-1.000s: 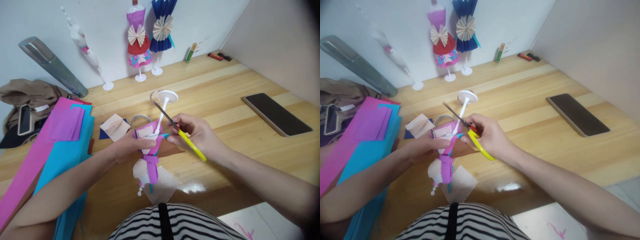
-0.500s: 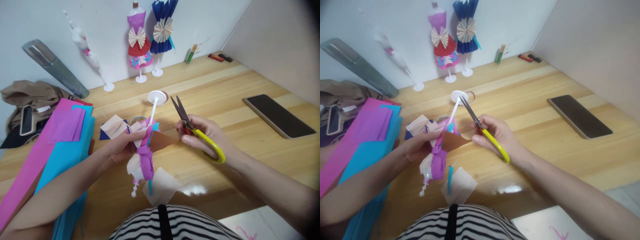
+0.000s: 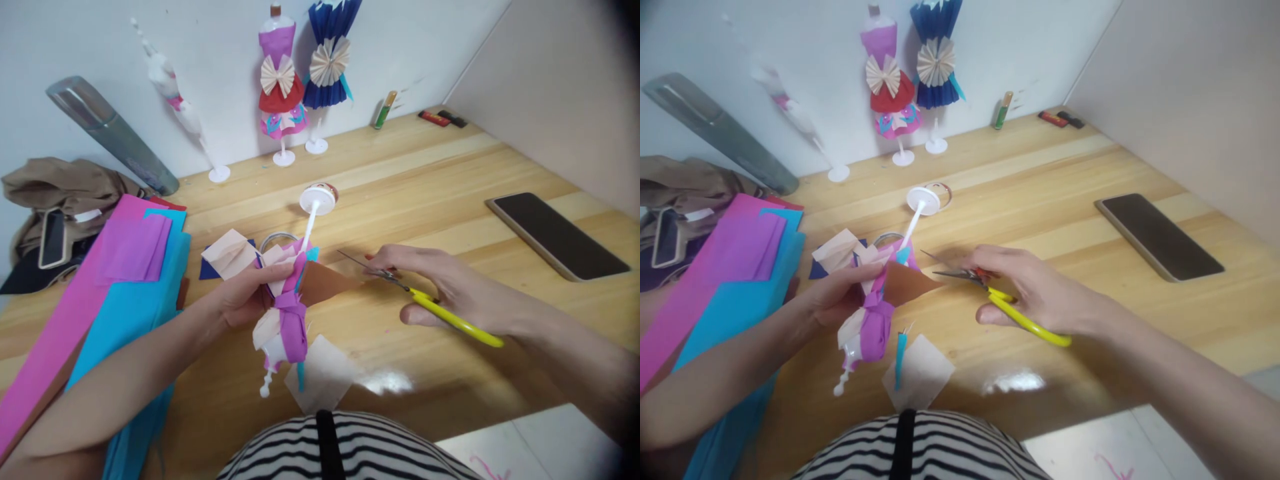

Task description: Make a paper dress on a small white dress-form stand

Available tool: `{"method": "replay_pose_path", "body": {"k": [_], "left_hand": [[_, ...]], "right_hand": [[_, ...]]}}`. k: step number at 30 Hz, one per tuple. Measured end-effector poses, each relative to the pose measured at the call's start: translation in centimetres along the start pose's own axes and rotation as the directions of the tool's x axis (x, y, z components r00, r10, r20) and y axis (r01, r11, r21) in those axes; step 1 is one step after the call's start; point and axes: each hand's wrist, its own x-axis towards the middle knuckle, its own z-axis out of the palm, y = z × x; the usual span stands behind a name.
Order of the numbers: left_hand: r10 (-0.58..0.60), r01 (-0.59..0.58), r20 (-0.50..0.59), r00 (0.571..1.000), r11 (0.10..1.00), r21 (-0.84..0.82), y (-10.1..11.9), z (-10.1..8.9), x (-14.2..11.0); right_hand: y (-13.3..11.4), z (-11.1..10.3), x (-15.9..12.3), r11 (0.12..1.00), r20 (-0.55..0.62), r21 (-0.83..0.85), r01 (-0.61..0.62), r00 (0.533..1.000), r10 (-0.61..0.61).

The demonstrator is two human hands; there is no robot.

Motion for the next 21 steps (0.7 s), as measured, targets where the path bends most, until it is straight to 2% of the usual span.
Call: {"method": "replay_pose_path", "body": {"k": [3,5,12,21], "left_hand": [[-0.078,0.068,-0.078,0.994,0.991,-0.116,-0.09,0.12,-0.04],[-0.085,0.073,-0.093,0.992,0.99,-0.12,-0.08,0.23,-0.09],[-0.038,0.032,-0.053,0.998,0.994,-0.101,-0.2,0.37,-0.13],[-0.032,0.03,-0.051,0.998,0.999,-0.039,-0.58,0.25,-0.05]], "right_hand": [[-0.33,-0.11,-0.13,0.998,0.002,-0.059,0.031,1.0,-0.031],[-0.33,-0.09,-0.13,0.995,0.007,-0.092,0.043,0.999,-0.043],[-0.53,0.16,0.36,0.986,0.057,-0.156,0.056,0.997,-0.047],[-0.67,0.33,0.72,0.974,0.105,-0.21,0.09,0.992,-0.069]]}}
